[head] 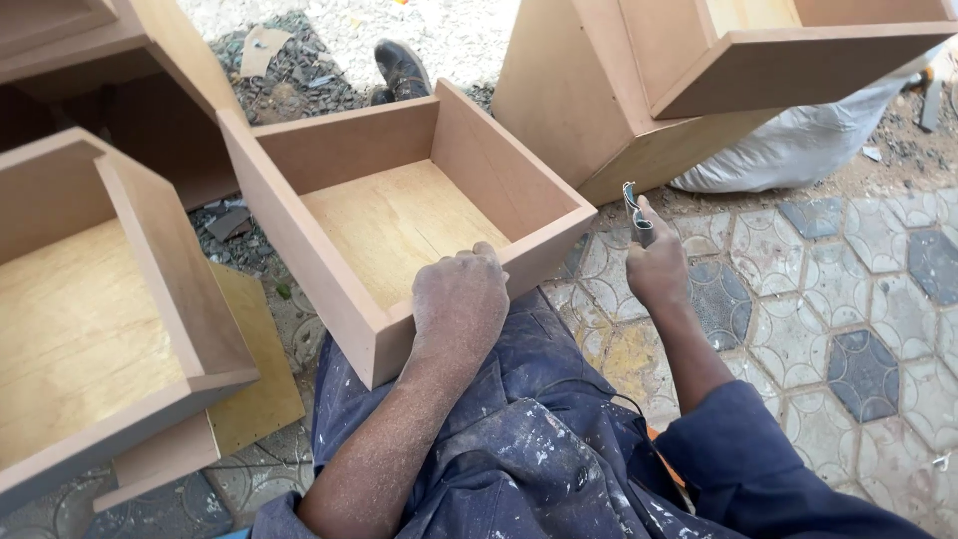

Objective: Sanding the edges and corners of wooden drawer boxes using sandpaper to smooth the surfaces.

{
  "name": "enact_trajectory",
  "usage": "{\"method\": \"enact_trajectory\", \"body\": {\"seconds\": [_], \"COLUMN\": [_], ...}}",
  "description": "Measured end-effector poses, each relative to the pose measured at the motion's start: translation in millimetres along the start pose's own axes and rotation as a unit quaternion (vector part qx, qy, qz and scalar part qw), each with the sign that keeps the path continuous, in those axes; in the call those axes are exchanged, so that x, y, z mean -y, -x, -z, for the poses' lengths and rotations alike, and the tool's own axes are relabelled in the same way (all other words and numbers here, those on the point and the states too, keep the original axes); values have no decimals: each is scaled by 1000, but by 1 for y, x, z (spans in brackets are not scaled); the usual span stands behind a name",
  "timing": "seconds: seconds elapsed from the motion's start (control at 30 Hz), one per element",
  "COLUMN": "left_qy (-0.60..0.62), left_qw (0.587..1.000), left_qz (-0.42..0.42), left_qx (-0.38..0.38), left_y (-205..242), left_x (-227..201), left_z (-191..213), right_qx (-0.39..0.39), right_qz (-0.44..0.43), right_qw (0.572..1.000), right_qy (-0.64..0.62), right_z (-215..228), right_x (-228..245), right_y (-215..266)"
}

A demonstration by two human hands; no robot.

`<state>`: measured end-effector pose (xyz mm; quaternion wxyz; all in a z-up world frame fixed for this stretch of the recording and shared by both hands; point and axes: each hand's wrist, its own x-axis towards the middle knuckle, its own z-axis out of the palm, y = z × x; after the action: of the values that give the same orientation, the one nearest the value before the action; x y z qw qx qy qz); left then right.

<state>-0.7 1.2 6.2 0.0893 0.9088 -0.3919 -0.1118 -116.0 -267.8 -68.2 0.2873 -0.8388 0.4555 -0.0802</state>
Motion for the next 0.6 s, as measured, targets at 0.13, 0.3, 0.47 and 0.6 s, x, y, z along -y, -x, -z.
{"method": "enact_trajectory", "body": {"seconds": [0.13,0.3,0.47,0.6], "left_qy": [-8,-19,-16,-13], "left_qw": [1000,999,999,1000], "left_qz": [9,11,1,-3], "left_qx": [-24,-40,-31,-25], "left_y": [-4,-6,-6,-10], "left_x": [1,1,3,2], "left_z": [-15,-18,-20,-25], "right_qx": [3,19,42,69], "right_qz": [36,87,139,182], "right_qw": [999,994,982,970], "right_qy": [-8,63,119,148], "right_z": [13,23,28,30], "right_x": [45,65,68,60], "right_y": [30,41,31,18]}}
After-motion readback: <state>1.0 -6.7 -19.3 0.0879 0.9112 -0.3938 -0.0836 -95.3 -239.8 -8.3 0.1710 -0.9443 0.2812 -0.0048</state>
